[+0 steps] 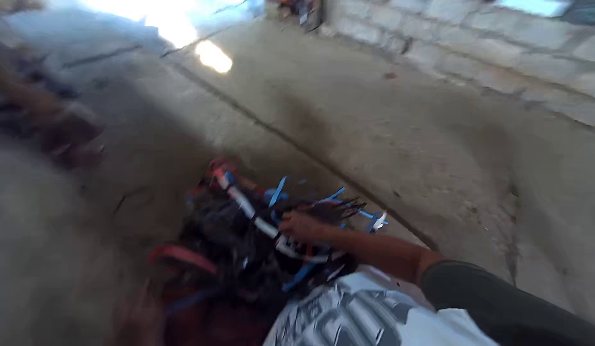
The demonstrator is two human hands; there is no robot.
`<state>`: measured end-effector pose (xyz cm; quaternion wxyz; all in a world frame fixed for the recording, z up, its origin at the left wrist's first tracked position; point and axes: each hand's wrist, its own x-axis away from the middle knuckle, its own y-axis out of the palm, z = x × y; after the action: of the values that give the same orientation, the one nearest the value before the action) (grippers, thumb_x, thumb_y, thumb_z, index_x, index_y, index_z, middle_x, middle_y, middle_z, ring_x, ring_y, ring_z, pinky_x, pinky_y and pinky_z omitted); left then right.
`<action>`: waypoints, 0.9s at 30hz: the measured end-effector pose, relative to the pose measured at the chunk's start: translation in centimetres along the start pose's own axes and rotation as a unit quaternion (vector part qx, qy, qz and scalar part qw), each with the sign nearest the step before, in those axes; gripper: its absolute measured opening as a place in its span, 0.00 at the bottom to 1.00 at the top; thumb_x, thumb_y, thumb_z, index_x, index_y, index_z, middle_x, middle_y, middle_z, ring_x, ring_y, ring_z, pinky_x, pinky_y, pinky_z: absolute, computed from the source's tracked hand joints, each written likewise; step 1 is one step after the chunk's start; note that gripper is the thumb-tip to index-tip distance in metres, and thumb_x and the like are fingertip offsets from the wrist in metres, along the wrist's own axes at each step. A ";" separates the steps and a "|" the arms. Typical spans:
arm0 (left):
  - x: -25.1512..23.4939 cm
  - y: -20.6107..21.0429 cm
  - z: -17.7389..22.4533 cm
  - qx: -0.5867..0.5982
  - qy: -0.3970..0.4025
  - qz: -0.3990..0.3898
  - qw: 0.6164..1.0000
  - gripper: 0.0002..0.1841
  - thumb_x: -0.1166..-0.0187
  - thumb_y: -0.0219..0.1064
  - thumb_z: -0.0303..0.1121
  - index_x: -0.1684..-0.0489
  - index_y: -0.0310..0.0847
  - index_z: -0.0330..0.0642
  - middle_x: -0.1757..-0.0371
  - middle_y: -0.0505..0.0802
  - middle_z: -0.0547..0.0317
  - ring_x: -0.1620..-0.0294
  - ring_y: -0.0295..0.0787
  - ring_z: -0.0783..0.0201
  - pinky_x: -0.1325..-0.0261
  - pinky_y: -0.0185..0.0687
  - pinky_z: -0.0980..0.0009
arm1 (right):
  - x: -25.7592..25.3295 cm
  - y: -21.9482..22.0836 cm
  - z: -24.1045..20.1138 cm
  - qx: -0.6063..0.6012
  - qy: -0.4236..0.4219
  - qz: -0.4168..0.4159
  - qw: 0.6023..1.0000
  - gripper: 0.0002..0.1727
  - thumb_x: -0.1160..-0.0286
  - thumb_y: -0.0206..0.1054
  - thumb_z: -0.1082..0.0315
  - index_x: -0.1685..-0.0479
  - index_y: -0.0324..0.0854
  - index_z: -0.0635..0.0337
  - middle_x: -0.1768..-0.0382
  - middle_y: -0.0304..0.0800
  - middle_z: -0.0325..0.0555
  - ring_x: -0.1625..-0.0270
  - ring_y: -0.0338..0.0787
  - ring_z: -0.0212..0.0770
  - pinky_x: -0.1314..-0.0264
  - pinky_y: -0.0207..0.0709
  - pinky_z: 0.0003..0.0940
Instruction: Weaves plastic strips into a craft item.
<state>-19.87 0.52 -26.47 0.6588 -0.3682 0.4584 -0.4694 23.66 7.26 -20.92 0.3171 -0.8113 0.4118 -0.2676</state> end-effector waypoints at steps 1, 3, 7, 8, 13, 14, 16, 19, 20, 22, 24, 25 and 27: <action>-0.6 -1.9 3.1 0.018 -0.053 -0.038 0.998 0.20 0.12 0.58 0.32 0.27 0.83 0.34 0.19 0.76 0.24 0.17 0.68 0.22 0.18 0.61 0.30 | 0.0 -0.3 0.1 0.003 0.010 -0.015 1.000 0.17 0.13 0.58 0.67 0.37 0.88 0.63 0.33 0.84 0.66 0.28 0.82 0.64 0.23 0.72 0.58; -1.5 -3.4 6.7 0.040 -0.096 -0.035 0.994 0.15 0.13 0.61 0.28 0.36 0.89 0.33 0.25 0.83 0.27 0.20 0.71 0.23 0.19 0.57 0.28 | -0.7 0.3 0.9 0.016 0.020 -0.044 0.999 0.18 0.11 0.57 0.64 0.35 0.87 0.61 0.32 0.83 0.65 0.28 0.83 0.63 0.23 0.74 0.58; -1.3 -3.9 13.0 0.128 -0.024 -0.021 0.991 0.14 0.16 0.62 0.25 0.40 0.90 0.37 0.33 0.90 0.39 0.21 0.77 0.36 0.17 0.66 0.39 | -1.1 1.2 2.1 0.019 -0.013 -0.024 0.999 0.14 0.14 0.62 0.66 0.42 0.89 0.62 0.41 0.86 0.66 0.36 0.86 0.64 0.30 0.78 0.61; -0.9 -3.7 14.8 0.156 0.005 -0.027 0.987 0.14 0.17 0.63 0.25 0.40 0.91 0.38 0.36 0.91 0.40 0.25 0.81 0.39 0.20 0.72 0.42 | -1.1 1.2 2.2 0.020 -0.020 -0.022 0.999 0.14 0.14 0.62 0.67 0.43 0.90 0.62 0.42 0.86 0.65 0.38 0.87 0.63 0.31 0.79 0.60; 0.6 1.0 20.9 0.184 0.116 -0.115 0.969 0.10 0.21 0.72 0.33 0.49 0.94 0.43 0.41 0.92 0.44 0.35 0.87 0.44 0.31 0.80 0.45 | -1.2 1.2 2.0 0.021 -0.025 -0.019 0.999 0.13 0.15 0.62 0.69 0.45 0.89 0.66 0.44 0.86 0.67 0.39 0.87 0.65 0.32 0.79 0.60; 0.7 1.5 21.5 0.175 0.099 -0.158 0.967 0.11 0.20 0.72 0.36 0.47 0.93 0.43 0.38 0.90 0.42 0.34 0.85 0.42 0.28 0.78 0.44 | -1.1 1.2 2.0 0.021 -0.024 -0.020 0.999 0.13 0.15 0.62 0.69 0.45 0.89 0.66 0.44 0.86 0.67 0.38 0.87 0.65 0.32 0.79 0.60; 0.8 1.8 22.0 0.180 0.068 -0.197 0.961 0.10 0.19 0.72 0.35 0.48 0.92 0.41 0.37 0.88 0.40 0.35 0.85 0.41 0.28 0.77 0.43 | -1.0 1.2 2.4 0.026 -0.026 -0.020 0.999 0.13 0.14 0.62 0.67 0.45 0.89 0.65 0.44 0.86 0.65 0.39 0.87 0.64 0.33 0.79 0.60; 1.3 1.8 21.9 0.209 0.049 -0.163 0.963 0.08 0.20 0.73 0.32 0.52 0.90 0.37 0.43 0.87 0.41 0.43 0.87 0.42 0.37 0.81 0.45 | -1.0 1.0 2.8 0.033 -0.036 -0.014 0.999 0.14 0.15 0.65 0.63 0.45 0.89 0.63 0.47 0.87 0.61 0.43 0.88 0.61 0.39 0.81 0.61; 1.5 1.8 21.8 0.222 0.032 -0.156 0.962 0.09 0.21 0.73 0.32 0.53 0.88 0.35 0.44 0.88 0.40 0.43 0.87 0.42 0.37 0.81 0.45 | -1.0 0.7 2.7 0.036 -0.036 -0.016 0.999 0.15 0.17 0.67 0.61 0.45 0.89 0.62 0.47 0.87 0.61 0.43 0.88 0.61 0.40 0.81 0.61; 1.8 1.6 21.6 0.239 -0.034 -0.177 0.954 0.15 0.19 0.74 0.35 0.48 0.82 0.30 0.41 0.89 0.37 0.39 0.89 0.42 0.33 0.82 0.45 | -1.1 0.3 2.4 0.040 -0.018 -0.041 0.998 0.17 0.19 0.70 0.58 0.43 0.89 0.62 0.43 0.87 0.62 0.38 0.86 0.63 0.35 0.79 0.62; 1.6 1.5 21.1 0.240 -0.107 -0.240 0.935 0.21 0.17 0.72 0.42 0.42 0.81 0.29 0.42 0.89 0.36 0.38 0.88 0.42 0.31 0.81 0.44 | -1.3 0.1 1.9 0.049 -0.021 -0.055 0.997 0.18 0.19 0.71 0.58 0.41 0.89 0.62 0.43 0.87 0.62 0.37 0.85 0.64 0.33 0.77 0.62; 1.4 1.6 20.9 0.241 -0.128 -0.273 0.923 0.22 0.15 0.70 0.45 0.42 0.82 0.30 0.42 0.90 0.36 0.37 0.88 0.42 0.30 0.80 0.43 | -1.3 0.3 1.9 0.056 -0.041 -0.038 0.997 0.17 0.20 0.71 0.58 0.41 0.89 0.61 0.44 0.88 0.62 0.38 0.85 0.65 0.35 0.78 0.62; 1.2 2.0 20.4 0.251 -0.130 -0.297 0.912 0.21 0.13 0.65 0.47 0.48 0.87 0.33 0.46 0.92 0.39 0.38 0.89 0.45 0.29 0.78 0.44 | -1.2 1.3 1.9 0.073 -0.087 0.045 0.992 0.21 0.24 0.74 0.59 0.35 0.87 0.58 0.43 0.87 0.65 0.38 0.84 0.70 0.37 0.78 0.66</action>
<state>0.28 1.05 -22.35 0.6137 -0.3678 0.1059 -0.6906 23.70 8.27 -23.31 0.4220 -0.7867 0.3984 -0.2106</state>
